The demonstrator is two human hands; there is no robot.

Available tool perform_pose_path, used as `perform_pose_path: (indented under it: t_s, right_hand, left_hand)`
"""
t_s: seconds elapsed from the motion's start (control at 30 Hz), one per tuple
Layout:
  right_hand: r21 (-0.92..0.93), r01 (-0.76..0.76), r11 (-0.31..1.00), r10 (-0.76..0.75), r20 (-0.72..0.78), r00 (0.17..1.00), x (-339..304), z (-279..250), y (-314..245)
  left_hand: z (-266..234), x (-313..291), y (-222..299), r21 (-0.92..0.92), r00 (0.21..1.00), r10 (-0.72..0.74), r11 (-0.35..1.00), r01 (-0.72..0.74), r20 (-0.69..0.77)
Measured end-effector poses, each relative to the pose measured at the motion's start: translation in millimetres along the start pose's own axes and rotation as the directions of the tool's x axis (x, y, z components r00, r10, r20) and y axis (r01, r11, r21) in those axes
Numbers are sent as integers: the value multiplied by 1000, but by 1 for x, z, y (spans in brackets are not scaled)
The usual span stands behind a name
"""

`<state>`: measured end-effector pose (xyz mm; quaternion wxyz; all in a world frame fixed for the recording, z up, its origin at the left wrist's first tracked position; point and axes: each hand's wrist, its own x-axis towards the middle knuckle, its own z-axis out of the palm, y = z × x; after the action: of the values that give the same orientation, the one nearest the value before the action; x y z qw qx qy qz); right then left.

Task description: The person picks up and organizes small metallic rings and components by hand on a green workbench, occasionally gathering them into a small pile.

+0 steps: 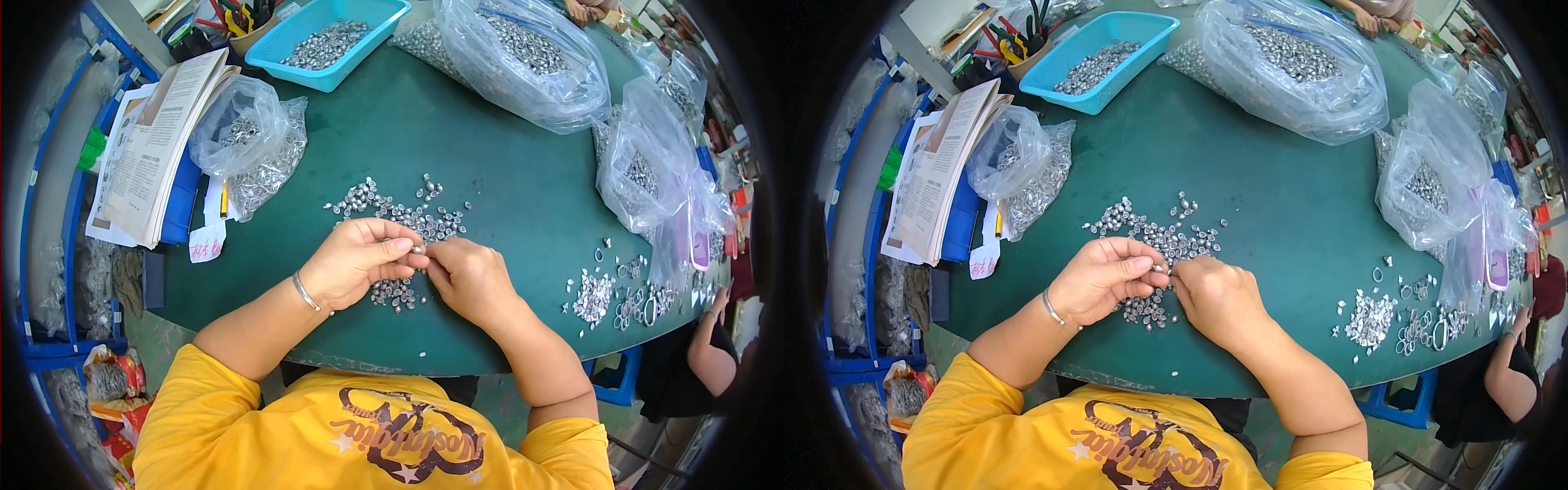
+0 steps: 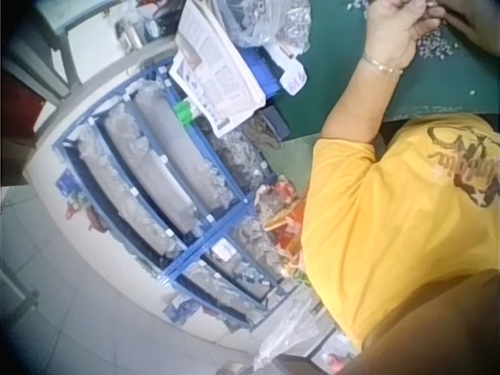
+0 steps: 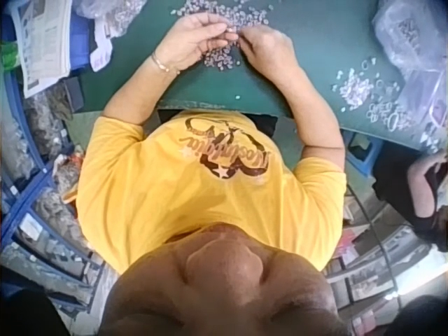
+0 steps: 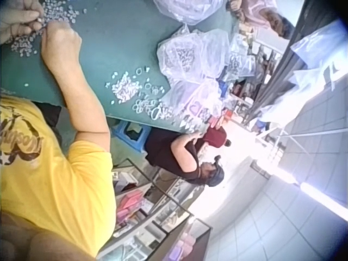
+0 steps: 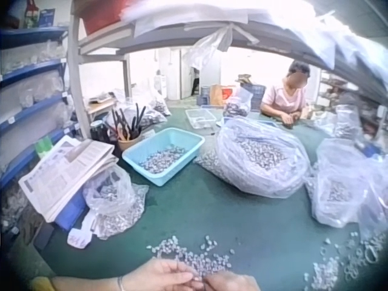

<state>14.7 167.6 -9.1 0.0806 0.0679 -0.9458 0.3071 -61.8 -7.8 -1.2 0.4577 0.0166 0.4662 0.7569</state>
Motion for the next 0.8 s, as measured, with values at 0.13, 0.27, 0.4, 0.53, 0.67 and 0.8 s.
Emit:
perform_pose_path:
  t_s: [0.13,0.27,0.4,0.53,0.67,0.8]
  right_hand:
    - [528,-277,803,228,157,961,1,-10,4]
    - [929,-306,-210,134,337,932,3,-28,29]
    - [917,-312,249,247,252,936,3,-32,27]
    - [291,-158,944,140,81,987,-1,-25,16]
    - [46,33,998,-33,-16,999,-3,-14,18]
    - [658,-338,673,305,169,937,1,-17,20]
  left_hand:
    - [1,-3,0,-33,1000,19,999,-19,11]
    - [1,-2,0,-24,1000,26,999,-26,17]
    - [3,-5,8,-226,1000,-13,974,8,-22]
    - [-4,-3,12,-114,999,39,993,-42,-32]
    - [7,1,-1,836,824,539,360,-413,175]
    - [10,1,-16,905,762,505,-103,-412,405]
